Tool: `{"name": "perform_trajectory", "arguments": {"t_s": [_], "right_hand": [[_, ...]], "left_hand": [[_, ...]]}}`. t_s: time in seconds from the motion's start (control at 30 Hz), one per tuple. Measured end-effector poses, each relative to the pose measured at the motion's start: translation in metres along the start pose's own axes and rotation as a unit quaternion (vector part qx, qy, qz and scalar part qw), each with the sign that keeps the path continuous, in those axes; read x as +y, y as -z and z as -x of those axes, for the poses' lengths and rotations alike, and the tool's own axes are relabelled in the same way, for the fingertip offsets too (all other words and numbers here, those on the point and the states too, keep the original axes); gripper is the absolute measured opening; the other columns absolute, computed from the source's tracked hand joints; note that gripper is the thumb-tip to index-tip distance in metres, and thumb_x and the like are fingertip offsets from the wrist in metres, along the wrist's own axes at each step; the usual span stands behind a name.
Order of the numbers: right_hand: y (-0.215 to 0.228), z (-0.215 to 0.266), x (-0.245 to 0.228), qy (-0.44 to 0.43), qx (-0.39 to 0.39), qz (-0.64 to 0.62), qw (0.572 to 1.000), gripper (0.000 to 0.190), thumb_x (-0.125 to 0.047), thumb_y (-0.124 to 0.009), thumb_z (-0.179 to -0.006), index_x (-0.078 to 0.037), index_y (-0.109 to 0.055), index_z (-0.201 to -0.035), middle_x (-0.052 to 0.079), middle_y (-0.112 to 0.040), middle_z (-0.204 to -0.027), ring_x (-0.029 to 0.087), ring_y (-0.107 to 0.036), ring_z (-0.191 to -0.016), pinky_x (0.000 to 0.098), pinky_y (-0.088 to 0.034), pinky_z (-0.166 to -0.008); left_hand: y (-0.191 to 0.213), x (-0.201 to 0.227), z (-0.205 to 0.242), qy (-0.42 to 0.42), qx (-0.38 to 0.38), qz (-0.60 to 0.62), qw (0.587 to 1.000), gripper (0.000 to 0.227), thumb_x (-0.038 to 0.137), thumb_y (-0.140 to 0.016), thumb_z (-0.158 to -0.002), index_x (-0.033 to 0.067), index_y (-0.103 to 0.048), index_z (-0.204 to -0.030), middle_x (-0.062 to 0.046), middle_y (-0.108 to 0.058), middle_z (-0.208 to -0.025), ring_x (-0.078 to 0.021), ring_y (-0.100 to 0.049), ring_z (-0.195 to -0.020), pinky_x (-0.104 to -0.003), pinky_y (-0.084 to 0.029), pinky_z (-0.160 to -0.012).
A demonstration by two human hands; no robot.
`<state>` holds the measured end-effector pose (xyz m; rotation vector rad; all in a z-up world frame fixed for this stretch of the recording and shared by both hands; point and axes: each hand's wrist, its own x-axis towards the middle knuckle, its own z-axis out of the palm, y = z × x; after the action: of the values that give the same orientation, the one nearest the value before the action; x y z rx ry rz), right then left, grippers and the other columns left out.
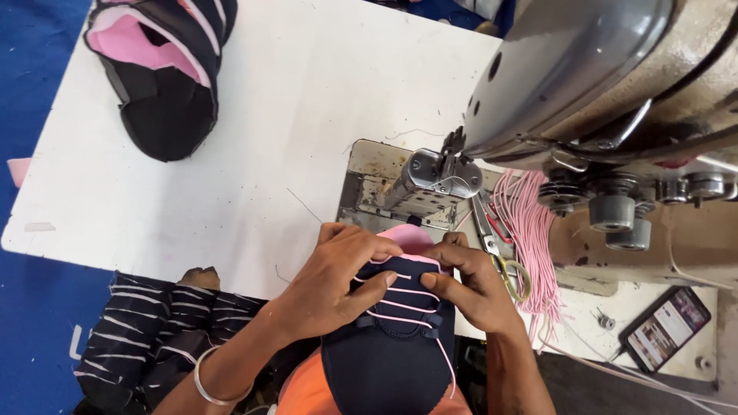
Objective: The person sews pink elastic onto the edges of a black slipper using a sewing machine. They repeatedly guide the slipper under the needle, cut the thread with scissors, and trim excess elastic before moving the finished slipper aside.
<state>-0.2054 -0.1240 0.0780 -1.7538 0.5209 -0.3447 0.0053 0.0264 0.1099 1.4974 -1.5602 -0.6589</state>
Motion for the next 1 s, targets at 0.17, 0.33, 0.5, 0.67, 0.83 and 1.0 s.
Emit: {"name": "perform_trajectory", "arguments": {"t_s": [0.17, 0.33, 0.5, 0.67, 0.83, 1.0], "right_hand": [[0.001, 0.002, -0.008, -0.058, 0.034, 0.029, 0.997, 0.022, -0.022, -0.08, -0.078, -0.003, -0.074, -0.088, -0.001, -0.064, -0.074, 0.013, -0.05, -0.073, 0.0307, -0.041, -0.067], [0.001, -0.002, -0.006, -0.035, 0.13, 0.192, 0.972, 0.028, -0.022, -0.091, -0.069, -0.004, -0.071, -0.079, 0.0, -0.06, -0.067, 0.013, -0.048, -0.072, 0.0311, -0.039, -0.068], [0.029, -0.039, -0.053, -0.156, 0.162, 0.152, 0.962, 0.044, -0.025, -0.091, -0.068, -0.002, -0.059, -0.088, -0.001, -0.052, -0.069, 0.011, -0.046, -0.065, 0.0312, -0.039, -0.056], [0.06, -0.08, -0.059, -0.148, 0.16, 0.179, 0.959, 0.055, -0.022, -0.093, -0.064, -0.004, -0.061, -0.103, 0.0, -0.054, -0.079, 0.012, -0.051, -0.067, 0.0323, -0.042, -0.056], [0.079, -0.115, -0.049, -0.216, 0.061, 0.062, 0.973, 0.028, -0.019, -0.082, -0.077, -0.005, -0.077, -0.101, 0.006, -0.076, -0.093, 0.014, -0.07, -0.085, 0.0315, -0.055, -0.078], [0.102, -0.129, -0.04, -0.161, -0.009, 0.115, 0.98, 0.029, -0.02, -0.081, -0.076, -0.009, -0.077, -0.103, 0.003, -0.078, -0.099, 0.014, -0.073, -0.094, 0.0314, -0.057, -0.084]], "left_hand": [[-0.015, -0.009, -0.006, -0.006, 0.043, 0.004, 0.999, 0.03, 0.017, -0.074, -0.09, 0.0085, -0.06, -0.116, -0.004, -0.066, -0.099, -0.0182, -0.066, -0.097, -0.037, -0.038, -0.098], [-0.016, -0.006, -0.02, 0.02, 0.03, 0.031, 0.999, 0.03, 0.014, -0.074, -0.089, 0.0076, -0.055, -0.111, -0.006, -0.064, -0.1, -0.0193, -0.064, -0.096, -0.036, -0.039, -0.096], [-0.01, -0.005, -0.066, 0.032, 0.002, 0.064, 0.997, 0.023, 0.008, -0.069, -0.092, 0.0087, -0.049, -0.105, -0.006, -0.056, -0.094, -0.0196, -0.059, -0.091, -0.038, -0.041, -0.088], [-0.005, -0.002, -0.115, 0.103, 0.0, 0.088, 0.991, 0.022, 0.002, -0.06, -0.093, 0.0087, -0.04, -0.099, -0.005, -0.045, -0.085, -0.0185, -0.049, -0.074, -0.039, -0.043, -0.066], [-0.005, -0.01, -0.141, 0.092, 0.027, -0.003, 0.995, 0.027, -0.006, -0.06, -0.089, 0.0063, -0.04, -0.101, -0.01, -0.05, -0.082, -0.0218, -0.051, -0.07, -0.043, -0.042, -0.062], [-0.007, -0.006, -0.161, 0.05, 0.04, -0.042, 0.997, 0.031, -0.011, -0.058, -0.082, 0.0038, -0.04, -0.103, -0.015, -0.054, -0.088, -0.0288, -0.053, -0.074, -0.046, -0.044, -0.069]]}}
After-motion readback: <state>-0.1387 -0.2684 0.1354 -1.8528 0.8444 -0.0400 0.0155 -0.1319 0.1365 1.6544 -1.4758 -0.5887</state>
